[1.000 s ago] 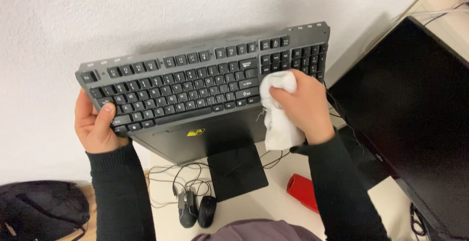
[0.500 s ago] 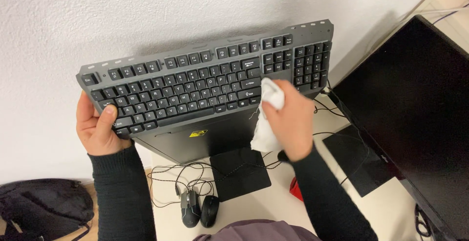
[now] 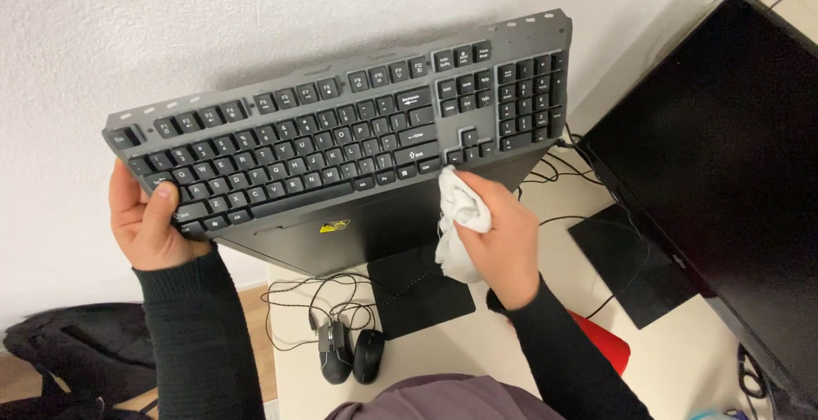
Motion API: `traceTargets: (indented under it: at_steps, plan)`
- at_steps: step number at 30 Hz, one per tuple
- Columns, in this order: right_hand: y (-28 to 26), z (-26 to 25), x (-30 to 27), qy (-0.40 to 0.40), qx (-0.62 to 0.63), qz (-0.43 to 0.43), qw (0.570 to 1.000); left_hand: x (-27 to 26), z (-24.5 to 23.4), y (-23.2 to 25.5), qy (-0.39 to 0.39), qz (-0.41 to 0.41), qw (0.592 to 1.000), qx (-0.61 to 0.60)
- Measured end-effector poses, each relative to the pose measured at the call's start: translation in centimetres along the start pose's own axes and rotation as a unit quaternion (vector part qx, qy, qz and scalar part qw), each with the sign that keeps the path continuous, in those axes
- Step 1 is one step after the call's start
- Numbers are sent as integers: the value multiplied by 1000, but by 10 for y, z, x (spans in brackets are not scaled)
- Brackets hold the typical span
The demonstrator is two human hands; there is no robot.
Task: The person cleans a computer keyboard using a spray bottle and a white cloth. They lift the keyboard, wipe the keys and the top surface, then flip it over to clean the underside. The person also briefly wipes the top of the computer tower.
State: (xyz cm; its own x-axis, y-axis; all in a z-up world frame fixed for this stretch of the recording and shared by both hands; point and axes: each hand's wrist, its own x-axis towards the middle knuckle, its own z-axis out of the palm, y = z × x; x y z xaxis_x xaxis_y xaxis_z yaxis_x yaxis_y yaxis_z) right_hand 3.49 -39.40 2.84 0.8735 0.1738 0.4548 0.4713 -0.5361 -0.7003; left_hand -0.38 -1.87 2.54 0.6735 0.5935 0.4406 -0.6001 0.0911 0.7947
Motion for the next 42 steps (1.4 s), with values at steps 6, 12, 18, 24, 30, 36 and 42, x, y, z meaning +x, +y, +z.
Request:
traceTargets:
  at_steps: [6, 12, 18, 24, 30, 36, 42]
  plan:
    - [-13, 7, 13, 24, -13, -29, 999, 1, -12, -9, 8, 11, 1000, -9]
    - [-16, 9, 13, 40, 25, -33, 998, 0, -8, -6, 1, 16, 1000, -3]
    - [-14, 39, -2, 84, 30, -60, 994, -2, -5, -3, 12, 1, 1000, 2]
    - [-22, 53, -4, 107, 57, -2, 993, 0, -10, -8, 5, 10, 1000, 2]
    - [-10, 36, -7, 134, 71, -17, 988, 0, -8, -5, 4, 4, 1000, -10]
    - [16, 58, -10, 181, -107, -118, 970, -1, -7, -6, 3, 6, 1000, -1]
    - [-6, 79, -24, 94, -1, -41, 995, -2, -8, -5, -7, 11, 1000, -16]
